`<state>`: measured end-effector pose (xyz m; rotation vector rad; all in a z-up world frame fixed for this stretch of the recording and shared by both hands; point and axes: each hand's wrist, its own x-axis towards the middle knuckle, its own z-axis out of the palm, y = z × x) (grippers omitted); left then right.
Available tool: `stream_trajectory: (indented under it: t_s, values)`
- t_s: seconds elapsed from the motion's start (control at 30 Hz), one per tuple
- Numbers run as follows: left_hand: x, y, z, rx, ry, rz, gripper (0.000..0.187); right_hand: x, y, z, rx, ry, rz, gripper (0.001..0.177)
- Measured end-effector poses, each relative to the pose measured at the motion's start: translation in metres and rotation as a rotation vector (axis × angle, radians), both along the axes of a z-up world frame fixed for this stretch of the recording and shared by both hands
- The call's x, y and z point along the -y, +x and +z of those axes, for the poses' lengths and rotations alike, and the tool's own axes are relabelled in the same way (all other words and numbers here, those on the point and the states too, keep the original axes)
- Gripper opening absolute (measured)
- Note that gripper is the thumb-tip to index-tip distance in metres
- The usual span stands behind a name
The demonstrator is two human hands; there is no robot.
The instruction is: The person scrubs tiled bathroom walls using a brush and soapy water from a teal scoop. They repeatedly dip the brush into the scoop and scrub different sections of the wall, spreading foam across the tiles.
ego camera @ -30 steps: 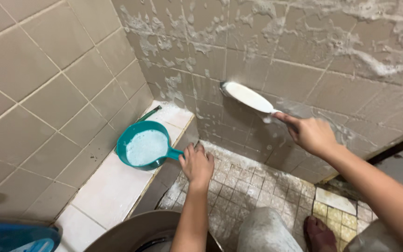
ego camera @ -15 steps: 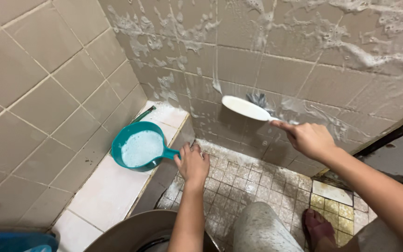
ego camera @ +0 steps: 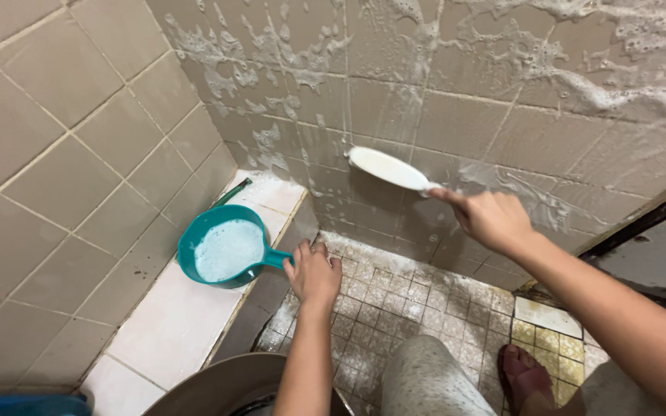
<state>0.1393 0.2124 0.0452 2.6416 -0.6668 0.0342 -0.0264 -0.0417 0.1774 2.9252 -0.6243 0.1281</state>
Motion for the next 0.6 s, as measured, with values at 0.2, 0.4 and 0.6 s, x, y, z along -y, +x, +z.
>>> stream_trajectory:
  t_s: [0.2, 0.4, 0.6]
  values:
    - [0.003, 0.003, 0.0, 0.034, -0.011, -0.01, 0.04, 0.029, 0.0, 0.013, 0.464, 0.083, 0.151, 0.04]
    - [0.0, 0.0, 0.002, 0.014, -0.021, 0.001, 0.037, 0.004, 0.011, -0.011, 0.045, 0.022, 0.057, 0.053]
    - [0.002, 0.004, -0.006, 0.066, -0.038, 0.012, 0.04, 0.01, 0.023, 0.016, 0.433, -0.063, 0.156, 0.038]
